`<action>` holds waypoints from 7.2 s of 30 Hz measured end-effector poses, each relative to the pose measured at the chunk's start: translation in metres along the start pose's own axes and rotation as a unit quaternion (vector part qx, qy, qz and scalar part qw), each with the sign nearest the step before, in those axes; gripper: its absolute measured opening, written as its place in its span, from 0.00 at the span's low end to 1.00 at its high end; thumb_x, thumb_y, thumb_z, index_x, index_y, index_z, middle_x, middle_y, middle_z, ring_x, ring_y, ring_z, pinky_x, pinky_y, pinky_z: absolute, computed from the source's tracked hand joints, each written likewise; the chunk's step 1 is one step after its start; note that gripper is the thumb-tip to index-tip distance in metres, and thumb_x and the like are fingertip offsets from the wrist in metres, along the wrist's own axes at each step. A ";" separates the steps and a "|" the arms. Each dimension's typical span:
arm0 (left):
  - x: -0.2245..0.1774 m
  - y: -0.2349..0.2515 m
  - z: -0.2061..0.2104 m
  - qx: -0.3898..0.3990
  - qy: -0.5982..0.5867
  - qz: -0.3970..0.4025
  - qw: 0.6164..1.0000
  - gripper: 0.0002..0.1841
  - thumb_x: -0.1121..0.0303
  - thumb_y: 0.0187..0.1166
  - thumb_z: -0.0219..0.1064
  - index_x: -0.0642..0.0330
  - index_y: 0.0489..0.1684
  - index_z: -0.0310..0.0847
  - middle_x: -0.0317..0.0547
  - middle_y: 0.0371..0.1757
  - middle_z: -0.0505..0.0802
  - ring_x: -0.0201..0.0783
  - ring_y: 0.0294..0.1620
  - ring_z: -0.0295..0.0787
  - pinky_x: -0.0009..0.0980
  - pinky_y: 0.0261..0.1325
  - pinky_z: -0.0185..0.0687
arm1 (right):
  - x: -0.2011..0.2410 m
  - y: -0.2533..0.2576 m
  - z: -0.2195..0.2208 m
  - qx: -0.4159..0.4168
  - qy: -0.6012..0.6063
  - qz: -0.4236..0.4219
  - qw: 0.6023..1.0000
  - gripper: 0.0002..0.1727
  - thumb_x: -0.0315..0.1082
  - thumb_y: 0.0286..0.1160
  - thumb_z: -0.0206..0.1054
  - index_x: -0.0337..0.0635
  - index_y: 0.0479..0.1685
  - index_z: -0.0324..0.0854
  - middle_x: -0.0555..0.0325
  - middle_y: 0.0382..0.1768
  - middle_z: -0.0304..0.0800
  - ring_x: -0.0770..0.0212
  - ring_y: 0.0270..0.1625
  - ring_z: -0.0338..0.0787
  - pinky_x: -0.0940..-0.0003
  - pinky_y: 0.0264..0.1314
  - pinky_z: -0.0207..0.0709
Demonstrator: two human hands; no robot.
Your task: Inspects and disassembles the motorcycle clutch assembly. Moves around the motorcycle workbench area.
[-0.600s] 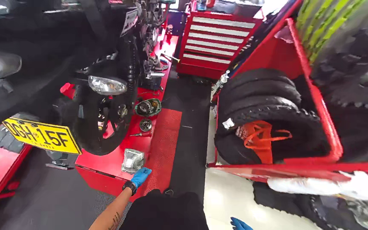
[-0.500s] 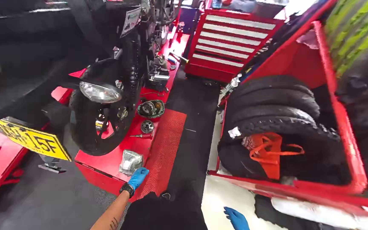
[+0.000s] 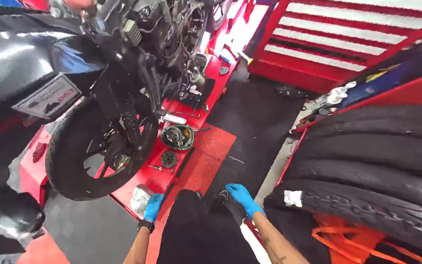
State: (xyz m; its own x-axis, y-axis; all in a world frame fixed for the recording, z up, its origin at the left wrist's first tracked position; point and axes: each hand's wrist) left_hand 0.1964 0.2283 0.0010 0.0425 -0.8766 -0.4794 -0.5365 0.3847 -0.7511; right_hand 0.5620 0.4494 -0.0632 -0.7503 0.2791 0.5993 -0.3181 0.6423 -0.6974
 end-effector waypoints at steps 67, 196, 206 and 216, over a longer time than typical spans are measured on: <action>-0.318 0.085 0.151 -0.015 -0.795 -0.015 0.606 0.35 0.33 0.87 0.32 0.47 0.56 0.82 0.41 0.47 0.94 0.37 0.50 0.93 0.39 0.51 0.91 | 0.266 0.170 -0.066 -0.044 -0.005 -0.613 0.789 0.05 0.32 0.79 0.66 0.46 0.48 0.82 0.50 0.55 0.91 0.50 0.66 0.86 0.57 0.76 0.75; -0.126 -0.186 0.099 0.076 -0.847 0.435 0.296 0.17 0.51 0.71 0.76 0.51 0.49 0.93 0.44 0.50 0.97 0.36 0.56 0.94 0.36 0.64 0.88 | 0.331 -0.155 -0.061 0.248 -0.269 -0.767 0.526 0.37 0.61 0.68 0.74 0.51 0.75 0.77 0.50 0.70 0.87 0.51 0.79 0.79 0.50 0.83 0.67; -0.133 -0.185 0.100 0.115 -0.826 0.447 0.325 0.16 0.52 0.72 0.75 0.50 0.51 0.92 0.42 0.52 0.97 0.34 0.57 0.93 0.34 0.64 0.88 | 0.331 -0.157 -0.027 0.248 -0.325 -0.709 0.575 0.67 0.66 0.48 0.82 0.25 0.85 0.60 0.31 0.80 0.73 0.38 0.86 0.68 0.42 0.90 0.60; -0.134 -0.180 0.094 0.090 -0.822 0.439 0.352 0.19 0.52 0.69 0.78 0.50 0.53 0.90 0.41 0.53 0.96 0.34 0.58 0.93 0.35 0.66 0.87 | 0.336 -0.155 -0.024 0.239 -0.313 -0.704 0.591 0.65 0.61 0.49 0.82 0.18 0.83 0.59 0.26 0.78 0.72 0.39 0.84 0.73 0.50 0.88 0.65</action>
State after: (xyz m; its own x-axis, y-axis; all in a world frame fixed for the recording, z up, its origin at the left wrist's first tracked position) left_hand 0.3662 0.3037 0.1579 0.4366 0.8972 -0.0656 -0.8950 0.4406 0.0694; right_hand 0.3734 0.4611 0.2553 0.4337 -0.7060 0.5599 -0.8975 -0.3940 0.1983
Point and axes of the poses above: each hand's wrist, its own y-axis towards the middle knuckle, its own z-axis out of the palm, x = y × z
